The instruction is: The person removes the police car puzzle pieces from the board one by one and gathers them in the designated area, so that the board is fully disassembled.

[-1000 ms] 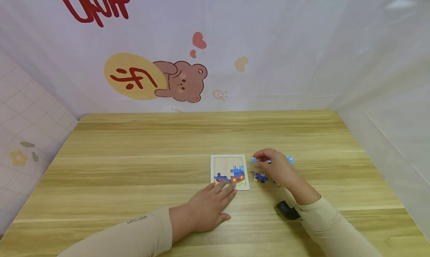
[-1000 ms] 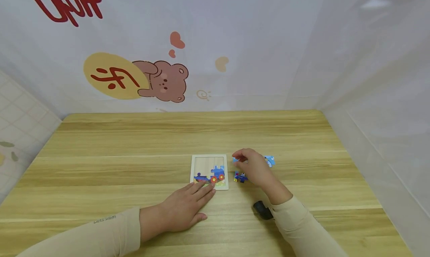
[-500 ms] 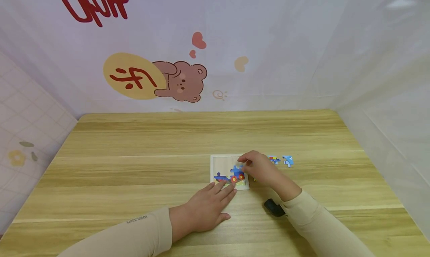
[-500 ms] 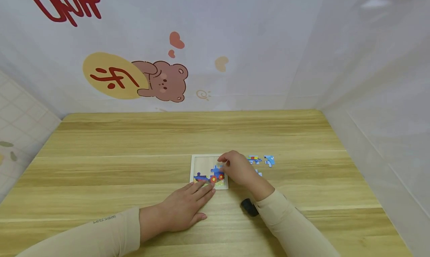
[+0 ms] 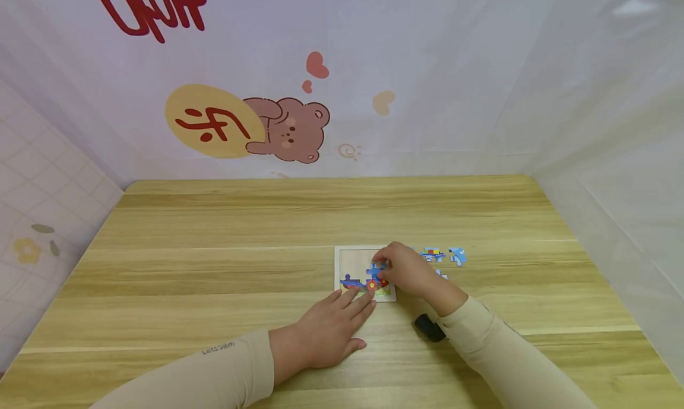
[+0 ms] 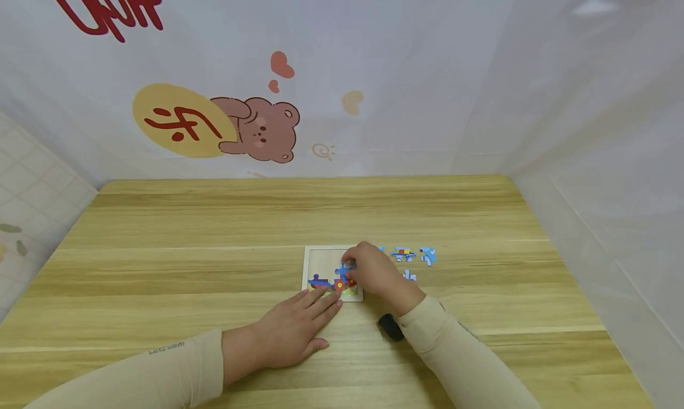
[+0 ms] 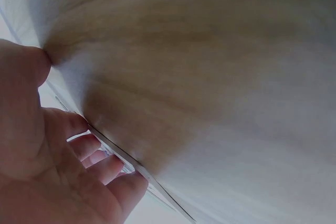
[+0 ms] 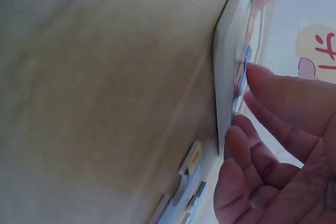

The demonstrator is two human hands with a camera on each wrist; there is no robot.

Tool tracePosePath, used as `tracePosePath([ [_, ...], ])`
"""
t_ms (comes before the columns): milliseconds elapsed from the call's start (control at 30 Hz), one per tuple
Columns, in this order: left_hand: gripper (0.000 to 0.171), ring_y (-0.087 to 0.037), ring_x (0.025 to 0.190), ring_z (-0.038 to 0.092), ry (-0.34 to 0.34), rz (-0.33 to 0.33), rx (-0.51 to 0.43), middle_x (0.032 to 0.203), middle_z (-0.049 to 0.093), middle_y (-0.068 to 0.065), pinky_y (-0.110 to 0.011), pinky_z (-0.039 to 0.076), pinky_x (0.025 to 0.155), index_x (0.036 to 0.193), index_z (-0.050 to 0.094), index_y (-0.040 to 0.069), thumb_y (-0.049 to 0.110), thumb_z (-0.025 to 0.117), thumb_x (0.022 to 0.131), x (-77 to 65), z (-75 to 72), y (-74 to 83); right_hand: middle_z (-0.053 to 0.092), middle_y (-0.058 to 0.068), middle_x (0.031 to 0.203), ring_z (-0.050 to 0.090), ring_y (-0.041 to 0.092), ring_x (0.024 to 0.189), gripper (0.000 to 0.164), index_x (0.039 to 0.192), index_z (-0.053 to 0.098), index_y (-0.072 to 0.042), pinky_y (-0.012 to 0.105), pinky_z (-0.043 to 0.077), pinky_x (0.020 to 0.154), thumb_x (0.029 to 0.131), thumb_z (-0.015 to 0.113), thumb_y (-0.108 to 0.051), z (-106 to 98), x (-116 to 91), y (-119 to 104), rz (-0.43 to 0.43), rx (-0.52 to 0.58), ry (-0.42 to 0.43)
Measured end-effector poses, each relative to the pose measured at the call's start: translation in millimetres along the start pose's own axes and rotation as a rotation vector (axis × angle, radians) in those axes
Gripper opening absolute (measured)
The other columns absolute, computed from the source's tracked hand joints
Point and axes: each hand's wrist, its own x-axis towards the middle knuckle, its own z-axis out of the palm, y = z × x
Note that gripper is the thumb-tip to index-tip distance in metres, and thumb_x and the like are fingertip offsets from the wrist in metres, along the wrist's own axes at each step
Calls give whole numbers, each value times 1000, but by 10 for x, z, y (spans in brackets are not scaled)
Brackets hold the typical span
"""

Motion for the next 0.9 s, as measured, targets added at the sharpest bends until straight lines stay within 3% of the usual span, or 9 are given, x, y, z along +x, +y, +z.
tracePosePath([
  [333,64,-23,142,30,-37,-2,-9,157,30,-2,-38,35,109,151,33,15,53,35,100,14,0,-8,58,7,97,54,18,84,22,107,70,-3,38,49,79,84,72,-3,6,13,-16,-20,-60,-20],
  [900,64,-23,142,30,-18,1,8,156,31,-2,-38,36,109,151,34,15,53,36,100,7,32,-9,51,4,81,46,18,74,9,94,66,-7,31,41,67,90,62,0,10,20,73,-55,126,-19],
])
